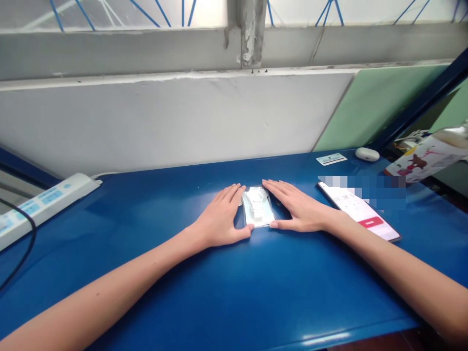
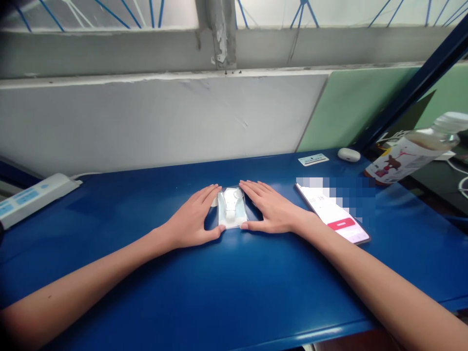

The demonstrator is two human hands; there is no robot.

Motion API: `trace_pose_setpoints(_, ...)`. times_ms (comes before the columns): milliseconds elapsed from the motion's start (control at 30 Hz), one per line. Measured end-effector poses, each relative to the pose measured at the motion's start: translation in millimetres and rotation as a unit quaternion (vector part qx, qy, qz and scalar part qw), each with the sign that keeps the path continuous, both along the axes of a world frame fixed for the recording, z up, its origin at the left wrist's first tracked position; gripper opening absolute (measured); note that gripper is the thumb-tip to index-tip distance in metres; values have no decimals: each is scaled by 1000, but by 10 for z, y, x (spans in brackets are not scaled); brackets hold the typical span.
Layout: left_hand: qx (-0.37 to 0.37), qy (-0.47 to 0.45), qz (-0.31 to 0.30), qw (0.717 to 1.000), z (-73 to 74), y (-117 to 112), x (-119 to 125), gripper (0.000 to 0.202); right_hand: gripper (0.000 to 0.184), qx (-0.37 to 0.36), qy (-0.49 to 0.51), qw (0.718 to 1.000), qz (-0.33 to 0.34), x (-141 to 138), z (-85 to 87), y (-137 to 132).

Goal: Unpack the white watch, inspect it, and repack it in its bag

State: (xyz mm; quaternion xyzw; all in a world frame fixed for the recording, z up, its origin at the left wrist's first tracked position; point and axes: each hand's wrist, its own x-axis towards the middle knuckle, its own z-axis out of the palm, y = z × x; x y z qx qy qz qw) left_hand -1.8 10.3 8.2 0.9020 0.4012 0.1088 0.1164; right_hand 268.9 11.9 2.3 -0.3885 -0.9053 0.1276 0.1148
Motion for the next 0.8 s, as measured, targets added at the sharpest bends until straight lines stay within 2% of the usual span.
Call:
trace_pose_setpoints(133, 11, 1, 10, 1000, -11, -16, 6, 89, 99, 14, 15, 1000, -22, -67, -9, 10)
trace_pose_setpoints(267, 14, 3, 15, 1000, -11, -27, 6, 88, 108, 24, 43, 999, -12, -95, -34, 73)
trace_pose_setpoints(400, 12, 17, 15, 1000, 4, -34, -1, 89, 106, 14, 67, 998, -10, -105, -60, 134)
trace_pose_setpoints(800, 5, 40, -2, 999, -12, 15, -30, 91, 108, 12, 33, 999, -11, -79, -64, 121)
